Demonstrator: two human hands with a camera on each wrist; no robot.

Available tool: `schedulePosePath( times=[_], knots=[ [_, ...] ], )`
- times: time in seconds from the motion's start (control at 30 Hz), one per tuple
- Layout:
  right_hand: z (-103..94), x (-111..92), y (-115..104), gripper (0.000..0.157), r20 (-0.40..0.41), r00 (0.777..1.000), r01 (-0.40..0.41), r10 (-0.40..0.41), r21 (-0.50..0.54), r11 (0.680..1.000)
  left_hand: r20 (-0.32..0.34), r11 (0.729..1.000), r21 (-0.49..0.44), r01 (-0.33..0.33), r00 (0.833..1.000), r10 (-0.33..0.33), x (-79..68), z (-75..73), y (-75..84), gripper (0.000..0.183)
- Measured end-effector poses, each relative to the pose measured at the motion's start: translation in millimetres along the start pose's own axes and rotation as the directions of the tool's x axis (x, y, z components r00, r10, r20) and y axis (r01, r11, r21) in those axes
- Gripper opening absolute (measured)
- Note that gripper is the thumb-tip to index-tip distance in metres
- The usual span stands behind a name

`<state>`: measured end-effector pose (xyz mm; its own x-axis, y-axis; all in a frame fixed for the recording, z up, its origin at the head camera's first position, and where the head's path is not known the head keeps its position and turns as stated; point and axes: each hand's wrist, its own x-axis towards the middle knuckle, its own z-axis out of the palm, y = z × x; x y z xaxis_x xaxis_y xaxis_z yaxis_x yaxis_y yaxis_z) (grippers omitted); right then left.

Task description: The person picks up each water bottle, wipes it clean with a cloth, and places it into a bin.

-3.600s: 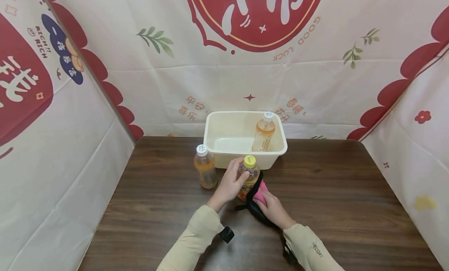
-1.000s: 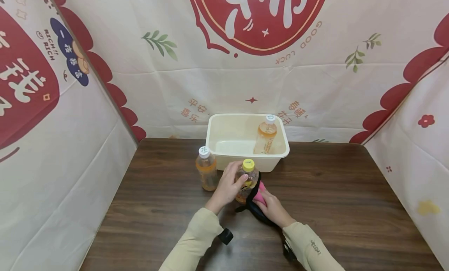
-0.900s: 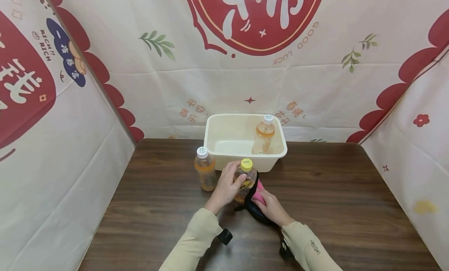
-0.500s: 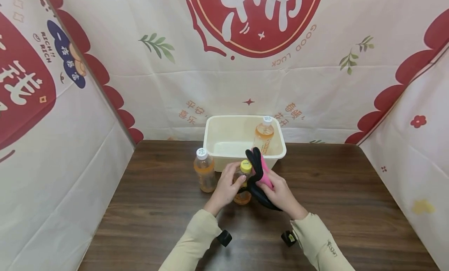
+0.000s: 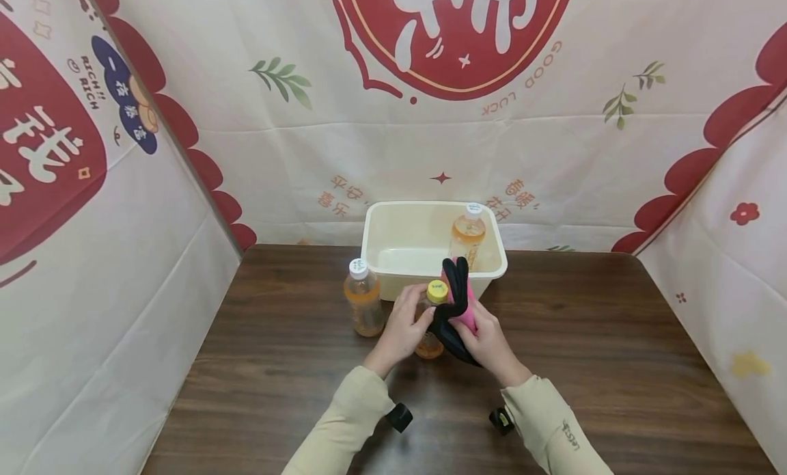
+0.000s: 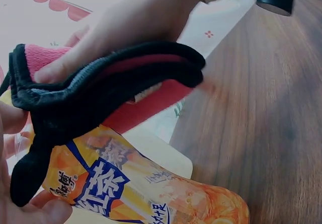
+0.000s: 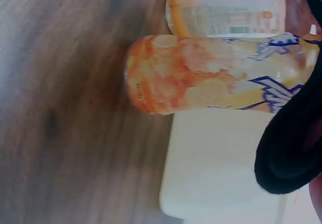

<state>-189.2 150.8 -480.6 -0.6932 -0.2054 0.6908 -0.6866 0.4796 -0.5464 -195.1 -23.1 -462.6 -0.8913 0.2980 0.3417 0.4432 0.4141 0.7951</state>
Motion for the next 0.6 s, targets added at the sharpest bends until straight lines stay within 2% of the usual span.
schedulePosePath(
  times=[0.17, 0.33, 0.47, 0.6],
  knots=[
    [1.5, -11.1, 6.7, 0.048, -0.03, 0.999, 0.03, -0.03, -0.011, 1.0, 0.027, 1.0, -0.006, 0.025, 0.999, -0.025, 0.9, 1.5, 1.5, 0.037],
    [7.2, -32.2, 23.2, 0.05, -0.016, 1.0, 0.01, -0.01, 0.001, 1.0, 0.027, 1.0, 0.003, 0.024, 0.999, -0.024, 1.8, 1.9, 1.3, 0.038],
    [19.2, -53.7, 37.1, 0.041, 0.079, 0.996, -0.042, 0.047, -0.063, 0.997, 0.008, 1.0, 0.003, 0.019, 1.0, -0.019, 1.8, 1.7, -0.5, 0.038],
    [29.8, -74.1, 48.6, 0.035, 0.194, 0.976, -0.068, 0.104, -0.182, 0.981, 0.017, 0.999, -0.005, 0.034, 0.999, -0.034, 0.4, 2.3, -0.9, 0.038]
  ],
)
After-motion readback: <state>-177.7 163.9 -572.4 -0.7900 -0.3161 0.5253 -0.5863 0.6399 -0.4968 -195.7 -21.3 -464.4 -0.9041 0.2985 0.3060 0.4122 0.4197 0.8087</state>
